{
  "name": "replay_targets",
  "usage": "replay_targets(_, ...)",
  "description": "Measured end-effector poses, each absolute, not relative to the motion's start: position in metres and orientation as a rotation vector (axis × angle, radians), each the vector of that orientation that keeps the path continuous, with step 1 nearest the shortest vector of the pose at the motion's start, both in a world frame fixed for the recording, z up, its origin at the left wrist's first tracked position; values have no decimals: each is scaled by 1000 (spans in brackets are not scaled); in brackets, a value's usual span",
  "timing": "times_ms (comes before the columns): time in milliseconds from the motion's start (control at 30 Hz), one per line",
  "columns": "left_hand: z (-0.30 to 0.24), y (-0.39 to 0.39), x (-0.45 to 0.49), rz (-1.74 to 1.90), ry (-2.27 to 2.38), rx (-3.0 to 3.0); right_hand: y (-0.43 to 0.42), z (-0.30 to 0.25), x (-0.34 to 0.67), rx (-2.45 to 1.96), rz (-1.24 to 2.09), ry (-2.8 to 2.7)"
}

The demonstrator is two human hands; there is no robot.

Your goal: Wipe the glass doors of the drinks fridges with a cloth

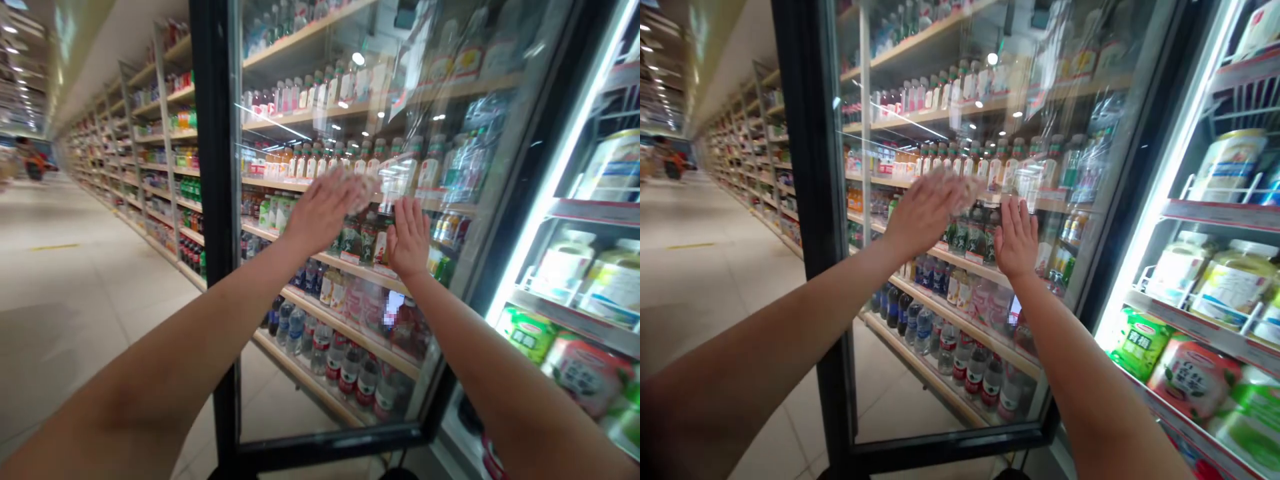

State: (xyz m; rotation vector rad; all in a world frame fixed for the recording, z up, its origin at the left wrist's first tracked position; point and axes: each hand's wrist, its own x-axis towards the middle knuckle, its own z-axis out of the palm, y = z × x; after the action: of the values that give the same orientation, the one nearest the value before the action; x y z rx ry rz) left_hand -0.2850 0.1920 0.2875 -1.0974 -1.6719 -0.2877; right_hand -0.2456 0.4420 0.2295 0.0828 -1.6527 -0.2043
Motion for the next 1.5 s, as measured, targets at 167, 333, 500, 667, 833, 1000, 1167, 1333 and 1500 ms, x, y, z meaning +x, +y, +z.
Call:
replay_targets(167, 281, 186, -282, -440, -1697, -765, 444, 230, -243, 78, -188, -1682)
replay_targets(333, 271, 172, -283, -1, -1775, -1239, 446, 231, -241, 99, -140, -1772)
replay_targets(500, 298, 151, -294, -454, -1698, -733, 444, 230, -241, 80, -166, -1755)
replay_targets(667, 279, 150, -296, -70, -1771, -1364, 444, 229, -243, 90, -216, -1697)
replay_targets(833, 299, 136, -306, -345, -1711, -972, 447, 228, -244, 103, -188, -1694)
replay_targets(1000, 279, 138, -304, -225, -1699, -1253, 446, 228, -242, 114, -144, -1718)
replay_targets(1167, 289, 131, -306, -173, -1618, -1157, 445, 229, -241, 107, -141, -1720)
replay_targets(1333, 280, 128, -308, -93, -1556, -1089, 445, 229, -242, 77, -164, -1726)
replay_targets(1500, 281, 127, -311, 127, -1454, -1210, 445, 228, -242, 61, -228, -1686)
